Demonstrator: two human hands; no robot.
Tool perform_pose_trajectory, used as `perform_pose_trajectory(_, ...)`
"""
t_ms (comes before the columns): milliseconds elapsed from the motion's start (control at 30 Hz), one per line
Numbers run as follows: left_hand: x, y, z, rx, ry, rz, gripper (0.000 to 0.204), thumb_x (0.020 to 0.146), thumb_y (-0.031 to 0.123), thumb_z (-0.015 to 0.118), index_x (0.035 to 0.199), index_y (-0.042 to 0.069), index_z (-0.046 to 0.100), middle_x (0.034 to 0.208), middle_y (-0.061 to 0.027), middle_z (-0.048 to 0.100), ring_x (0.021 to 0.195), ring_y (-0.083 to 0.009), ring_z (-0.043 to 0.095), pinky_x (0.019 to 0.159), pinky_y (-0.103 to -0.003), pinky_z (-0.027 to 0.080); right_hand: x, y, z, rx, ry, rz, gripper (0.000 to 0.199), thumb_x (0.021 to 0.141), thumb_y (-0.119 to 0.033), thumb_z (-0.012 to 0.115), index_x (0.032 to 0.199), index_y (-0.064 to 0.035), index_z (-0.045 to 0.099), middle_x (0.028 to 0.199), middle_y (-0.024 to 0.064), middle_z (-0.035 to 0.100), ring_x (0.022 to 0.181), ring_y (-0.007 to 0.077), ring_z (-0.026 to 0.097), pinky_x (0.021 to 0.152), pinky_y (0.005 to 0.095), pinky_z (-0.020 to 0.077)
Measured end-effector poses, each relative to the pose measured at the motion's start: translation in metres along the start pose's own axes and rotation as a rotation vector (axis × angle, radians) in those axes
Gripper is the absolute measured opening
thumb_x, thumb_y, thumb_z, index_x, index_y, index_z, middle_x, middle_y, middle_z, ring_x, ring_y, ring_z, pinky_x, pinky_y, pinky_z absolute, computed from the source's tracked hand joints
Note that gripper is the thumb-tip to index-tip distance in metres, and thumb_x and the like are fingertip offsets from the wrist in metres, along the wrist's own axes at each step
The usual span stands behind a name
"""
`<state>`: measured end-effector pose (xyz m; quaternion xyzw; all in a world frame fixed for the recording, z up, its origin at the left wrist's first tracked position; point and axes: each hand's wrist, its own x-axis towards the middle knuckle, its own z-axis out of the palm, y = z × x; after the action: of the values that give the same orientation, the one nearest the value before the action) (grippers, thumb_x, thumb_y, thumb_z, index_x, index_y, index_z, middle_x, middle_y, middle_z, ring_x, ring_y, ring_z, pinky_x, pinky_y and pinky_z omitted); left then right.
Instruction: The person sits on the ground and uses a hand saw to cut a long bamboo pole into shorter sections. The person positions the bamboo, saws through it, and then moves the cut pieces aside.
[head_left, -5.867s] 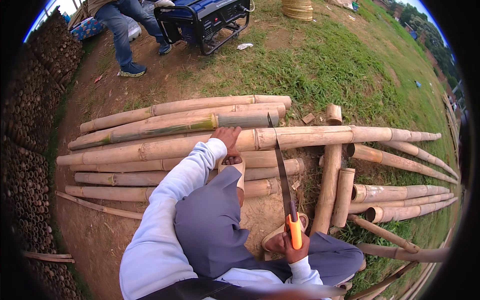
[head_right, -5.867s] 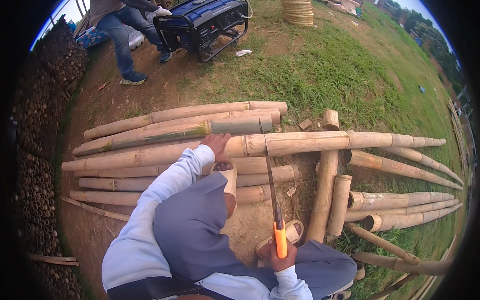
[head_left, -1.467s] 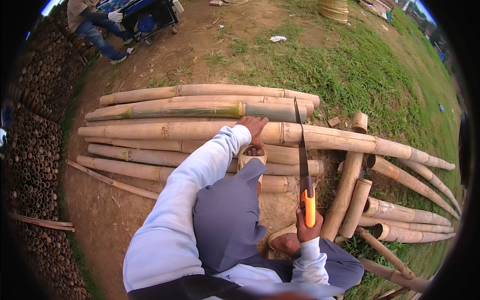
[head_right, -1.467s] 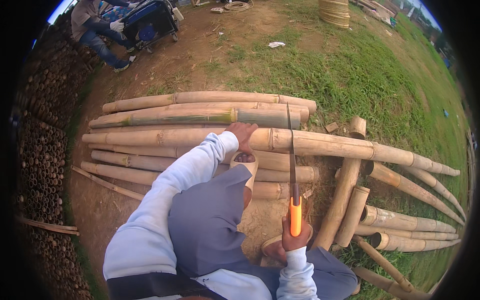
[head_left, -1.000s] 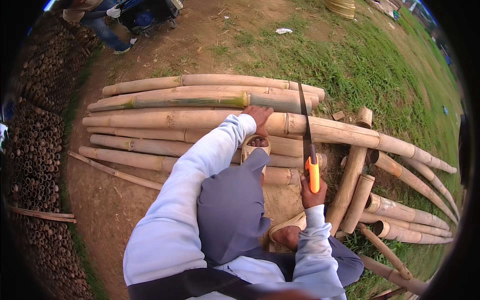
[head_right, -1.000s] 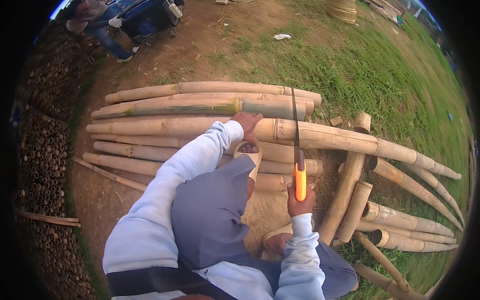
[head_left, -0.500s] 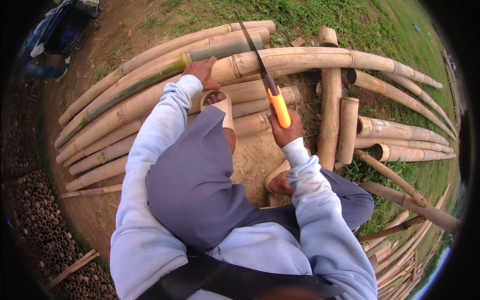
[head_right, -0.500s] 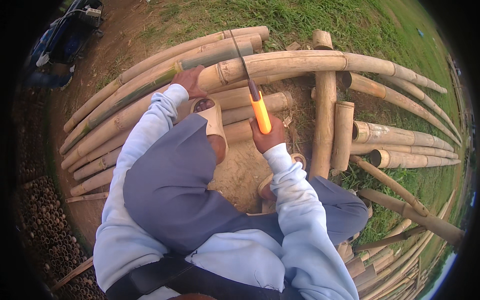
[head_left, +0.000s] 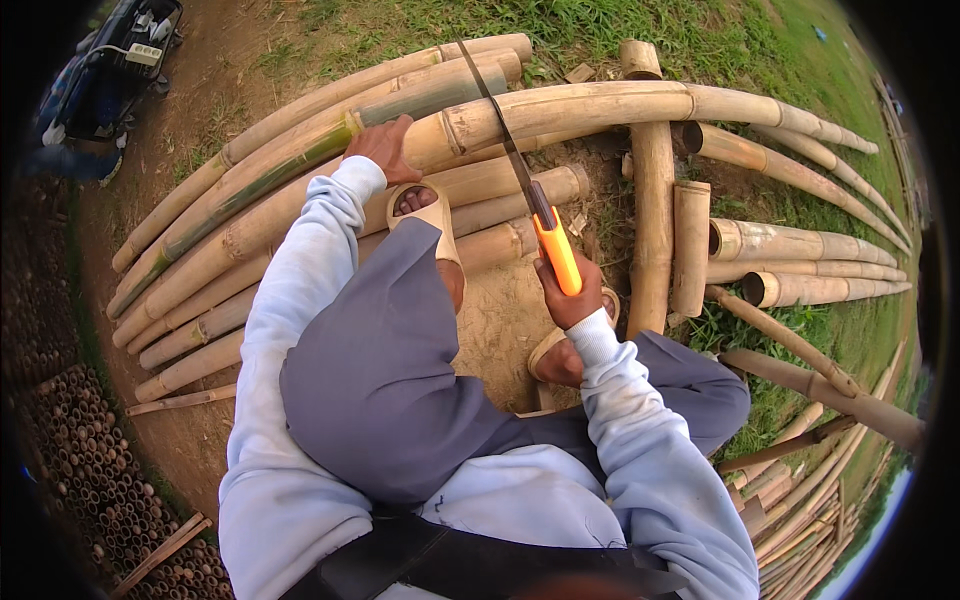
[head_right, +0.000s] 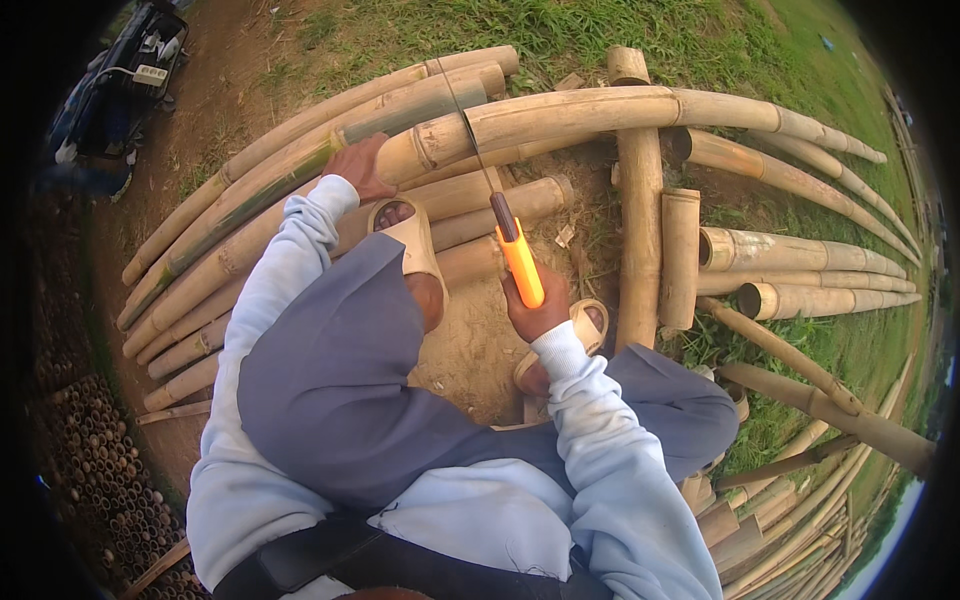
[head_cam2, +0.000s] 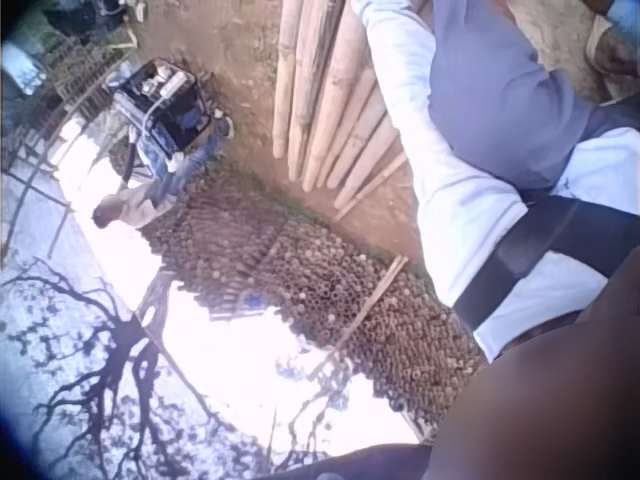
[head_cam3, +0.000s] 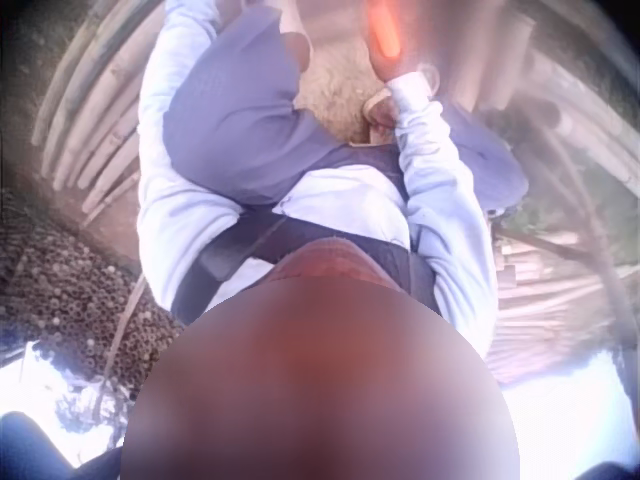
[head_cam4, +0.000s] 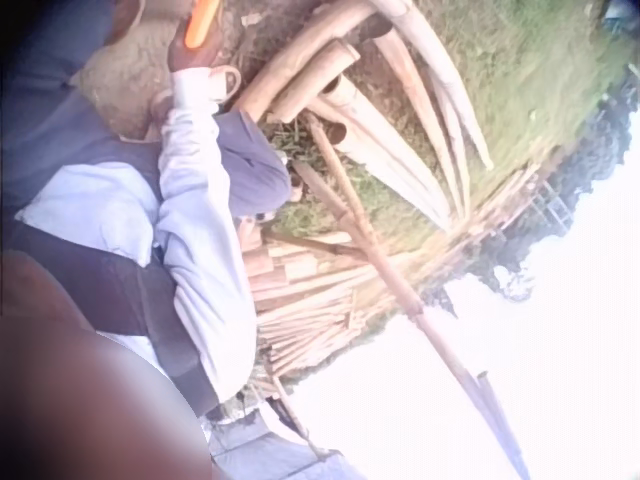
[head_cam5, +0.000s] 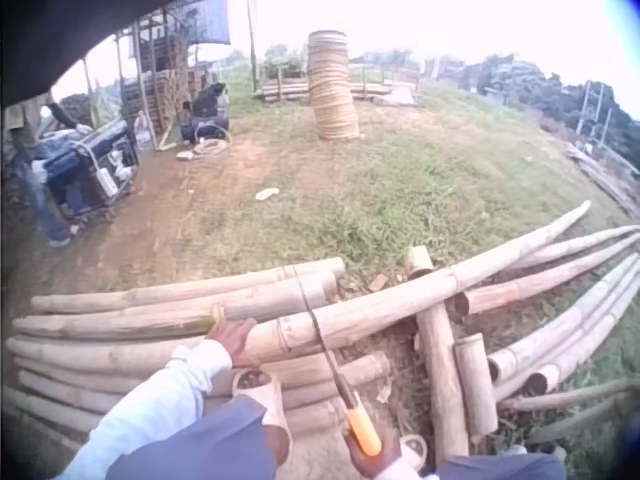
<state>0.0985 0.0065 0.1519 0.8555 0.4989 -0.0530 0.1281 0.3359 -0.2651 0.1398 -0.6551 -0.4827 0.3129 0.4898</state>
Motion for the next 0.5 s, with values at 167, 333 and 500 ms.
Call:
perform_pose_trajectory(167, -0.005, 0.004, -0.009, -0.023, -0.024, 0.002, 0.086, 0.063, 0.039, 0.08, 0.137, 0.012, 0.047, 0.121, -0.0215, 0.064, 0.112, -0.0423, 0.06, 0.096, -0.051, 0.049, 0.012, 0.01, 0.004, 0.044, -0.031, -0.026, 0.017, 0.088, -0.012, 0.071, 0.084, 0.0015, 0.061, 0.063, 0.0121, 0.055, 0.056, 0.0191, 0.051, 0.058, 0.0341, 0.0447)
perform_pose_trajectory(333, -0.006, 0.006, -0.003, -0.004, 0.022, -0.004, 0.084, 0.063, 0.038, 0.08, 0.135, 0.01, 0.047, 0.119, -0.0217, 0.065, 0.11, -0.0416, 0.062, 0.094, -0.051, 0.05, -0.122, -0.061, -0.066, -0.087, -0.068, 0.122, 0.011, 0.086, -0.005, 0.069, 0.094, 0.0012, 0.067, 0.072, 0.0117, 0.064, 0.067, 0.0237, 0.068, 0.064, 0.0322, 0.0516)
perform_pose_trajectory(500, -0.004, -0.001, 0.005, 0.016, 0.08, 0.022, 0.071, 0.063, 0.036, 0.081, 0.12, 0.007, 0.051, 0.114, -0.0197, 0.066, 0.105, -0.0414, 0.063, 0.09, -0.049, 0.052, -0.065, -0.027, -0.039, -0.037, -0.037, 0.1, 0.011, 0.086, -0.006, 0.07, 0.088, 0.0024, 0.064, 0.065, 0.0085, 0.06, 0.057, 0.016, 0.056, 0.057, 0.0325, 0.0463)
